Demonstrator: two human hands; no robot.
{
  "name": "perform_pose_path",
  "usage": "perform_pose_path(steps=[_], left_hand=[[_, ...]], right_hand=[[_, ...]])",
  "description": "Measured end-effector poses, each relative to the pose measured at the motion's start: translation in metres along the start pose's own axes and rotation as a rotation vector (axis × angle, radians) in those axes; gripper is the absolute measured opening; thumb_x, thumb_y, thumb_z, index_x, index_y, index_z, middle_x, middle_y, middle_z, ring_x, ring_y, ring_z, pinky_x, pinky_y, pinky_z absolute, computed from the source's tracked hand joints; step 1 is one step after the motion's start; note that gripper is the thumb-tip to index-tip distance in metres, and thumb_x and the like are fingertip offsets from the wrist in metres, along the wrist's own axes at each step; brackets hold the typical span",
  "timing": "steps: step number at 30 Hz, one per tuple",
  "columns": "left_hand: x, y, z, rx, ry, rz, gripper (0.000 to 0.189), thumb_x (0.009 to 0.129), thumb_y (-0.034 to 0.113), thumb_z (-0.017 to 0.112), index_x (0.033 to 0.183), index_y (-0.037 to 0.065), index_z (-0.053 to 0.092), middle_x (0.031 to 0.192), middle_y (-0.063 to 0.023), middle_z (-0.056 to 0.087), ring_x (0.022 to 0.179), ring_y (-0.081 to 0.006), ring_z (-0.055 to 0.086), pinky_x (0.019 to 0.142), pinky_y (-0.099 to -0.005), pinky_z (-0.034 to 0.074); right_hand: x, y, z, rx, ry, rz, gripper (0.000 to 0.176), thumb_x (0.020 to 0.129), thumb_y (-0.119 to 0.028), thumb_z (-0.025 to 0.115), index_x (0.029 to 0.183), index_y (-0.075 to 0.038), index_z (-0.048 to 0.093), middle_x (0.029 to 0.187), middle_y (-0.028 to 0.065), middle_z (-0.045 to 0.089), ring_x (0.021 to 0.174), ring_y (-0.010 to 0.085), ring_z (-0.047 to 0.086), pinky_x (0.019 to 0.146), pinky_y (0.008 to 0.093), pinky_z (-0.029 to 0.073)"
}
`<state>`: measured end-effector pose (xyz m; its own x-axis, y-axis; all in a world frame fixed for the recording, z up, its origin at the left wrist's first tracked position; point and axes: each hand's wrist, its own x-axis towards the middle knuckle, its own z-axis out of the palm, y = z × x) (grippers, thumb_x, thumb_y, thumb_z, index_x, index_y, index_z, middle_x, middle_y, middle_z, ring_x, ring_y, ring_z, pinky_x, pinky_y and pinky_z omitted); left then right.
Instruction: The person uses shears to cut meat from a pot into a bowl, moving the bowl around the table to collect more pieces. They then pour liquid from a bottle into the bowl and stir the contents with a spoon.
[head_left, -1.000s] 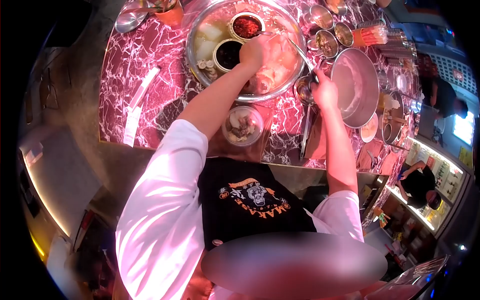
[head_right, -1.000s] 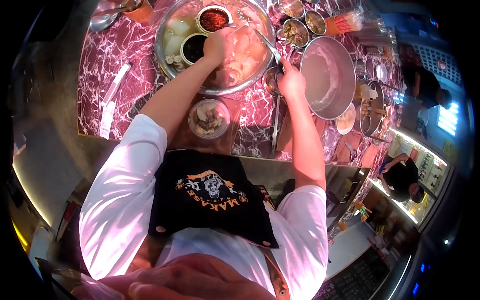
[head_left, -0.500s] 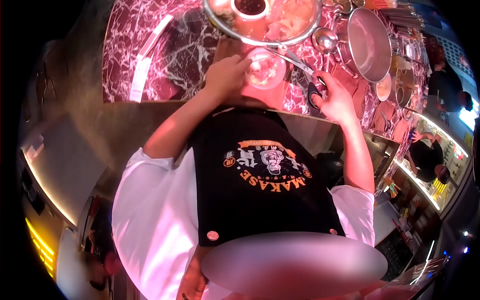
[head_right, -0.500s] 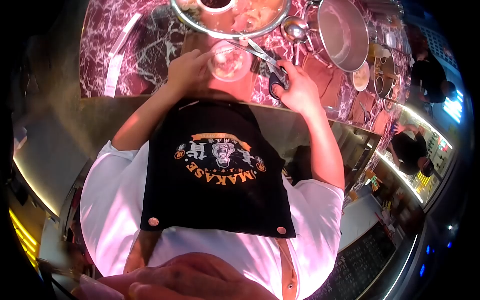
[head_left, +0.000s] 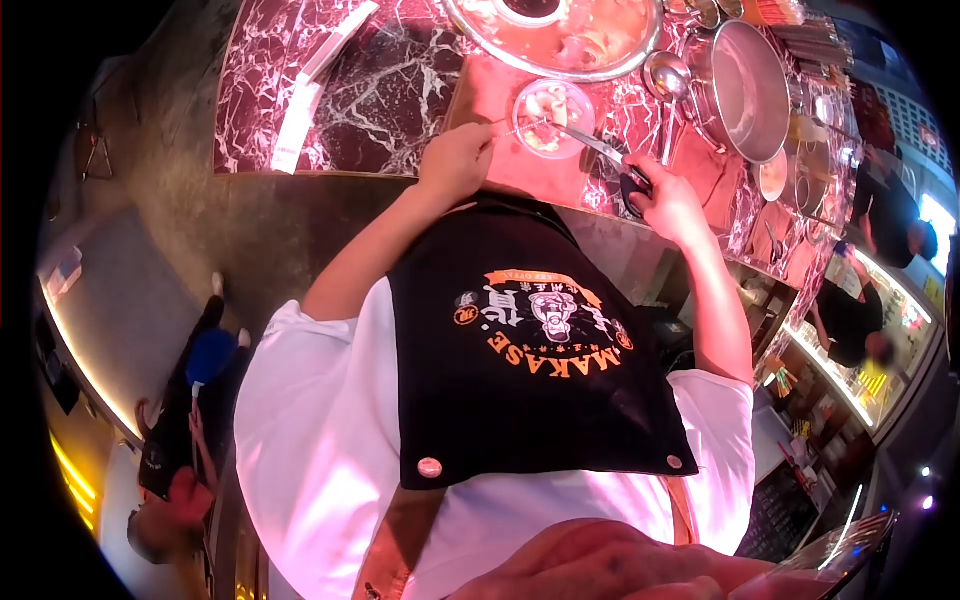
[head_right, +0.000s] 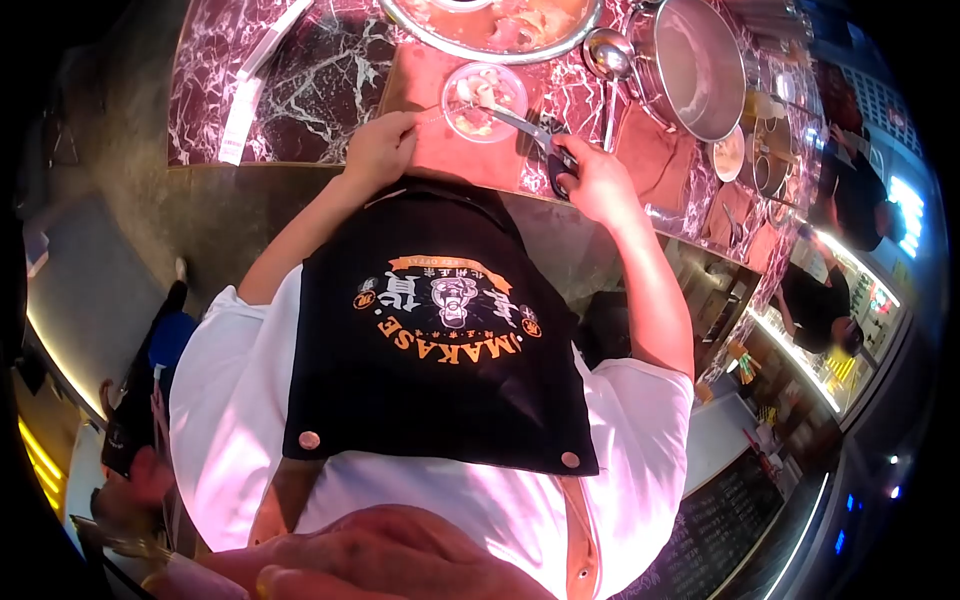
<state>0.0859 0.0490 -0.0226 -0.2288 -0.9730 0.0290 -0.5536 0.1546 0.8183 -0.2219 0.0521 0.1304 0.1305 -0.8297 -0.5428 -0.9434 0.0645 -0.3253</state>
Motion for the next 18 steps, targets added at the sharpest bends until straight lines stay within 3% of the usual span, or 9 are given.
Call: perform_pose_path(steps=[2, 3, 5, 8, 10, 14, 18], left_hand=[[0.003, -0.005, 0.000, 0.068, -0.045, -0.013, 0.019, 0.088, 0.017, 0.060, 0.103, 0.009, 0.068, 0.091, -0.0134, 0.066, 0.084, -0.0362, 0.064, 0.070, -0.0433, 0.051], [0.005, -0.006, -0.001, 0.071, -0.039, -0.015, 0.019, 0.088, 0.017, 0.060, 0.103, 0.009, 0.068, 0.091, -0.0134, 0.066, 0.084, -0.0362, 0.064, 0.070, -0.0433, 0.051], [0.008, -0.004, -0.001, 0.073, 0.029, 0.019, 0.016, 0.091, 0.020, 0.055, 0.089, 0.007, 0.063, 0.084, -0.0144, 0.063, 0.079, -0.0379, 0.063, 0.068, -0.0484, 0.050], [0.010, 0.004, -0.004, 0.148, -0.036, -0.013, 0.015, 0.090, 0.020, 0.054, 0.090, 0.008, 0.064, 0.086, -0.0134, 0.064, 0.079, -0.0370, 0.064, 0.068, -0.0489, 0.051], [0.015, 0.011, -0.006, 0.194, -0.098, -0.001, 0.015, 0.090, 0.020, 0.054, 0.091, 0.008, 0.064, 0.087, -0.0124, 0.064, 0.080, -0.0362, 0.064, 0.068, -0.0488, 0.051], [0.020, 0.021, -0.011, 0.219, -0.125, 0.022, 0.016, 0.089, 0.020, 0.053, 0.093, 0.010, 0.065, 0.089, -0.0102, 0.065, 0.081, -0.0343, 0.065, 0.069, -0.0482, 0.052], [0.026, 0.024, -0.013, 0.254, -0.151, 0.008, 0.018, 0.089, 0.019, 0.057, 0.102, 0.017, 0.069, 0.086, -0.0104, 0.063, 0.081, -0.0335, 0.065, 0.068, -0.0444, 0.052]], right_hand=[[0.002, 0.022, 0.008, 0.042, 0.011, -0.082, 0.052, 0.077, -0.011, 0.071, 0.128, -0.015, 0.058, 0.093, 0.0174, 0.070, 0.091, 0.0355, 0.067, 0.081, 0.0451, 0.051], [-0.006, 0.009, -0.009, 0.021, -0.090, 0.091, 0.053, 0.076, -0.012, 0.072, 0.127, -0.016, 0.059, 0.092, 0.0167, 0.071, 0.091, 0.0348, 0.068, 0.080, 0.0445, 0.051], [-0.020, 0.009, -0.019, 0.049, -0.047, 0.083, 0.054, 0.075, -0.013, 0.072, 0.127, -0.016, 0.059, 0.092, 0.0166, 0.071, 0.091, 0.0342, 0.069, 0.080, 0.0438, 0.051], [-0.016, 0.005, -0.022, 0.105, -0.003, 0.089, 0.055, 0.074, -0.016, 0.072, 0.127, -0.016, 0.058, 0.089, 0.0168, 0.069, 0.087, 0.0336, 0.068, 0.080, 0.0421, 0.051], [0.001, -0.012, -0.023, 0.085, -0.082, 0.184, 0.054, 0.075, -0.017, 0.072, 0.127, -0.015, 0.058, 0.088, 0.0170, 0.069, 0.084, 0.0334, 0.068, 0.079, 0.0412, 0.051], [0.032, 0.020, 0.003, 0.153, -0.105, 0.046, 0.053, 0.078, -0.015, 0.071, 0.130, -0.014, 0.057, 0.090, 0.0168, 0.069, 0.085, 0.0310, 0.068, 0.079, 0.0403, 0.051], [0.028, 0.042, 0.001, 0.251, -0.113, 0.062, 0.050, 0.080, -0.014, 0.072, 0.128, -0.013, 0.059, 0.094, 0.0167, 0.069, 0.088, 0.0277, 0.068, 0.080, 0.0382, 0.052]])
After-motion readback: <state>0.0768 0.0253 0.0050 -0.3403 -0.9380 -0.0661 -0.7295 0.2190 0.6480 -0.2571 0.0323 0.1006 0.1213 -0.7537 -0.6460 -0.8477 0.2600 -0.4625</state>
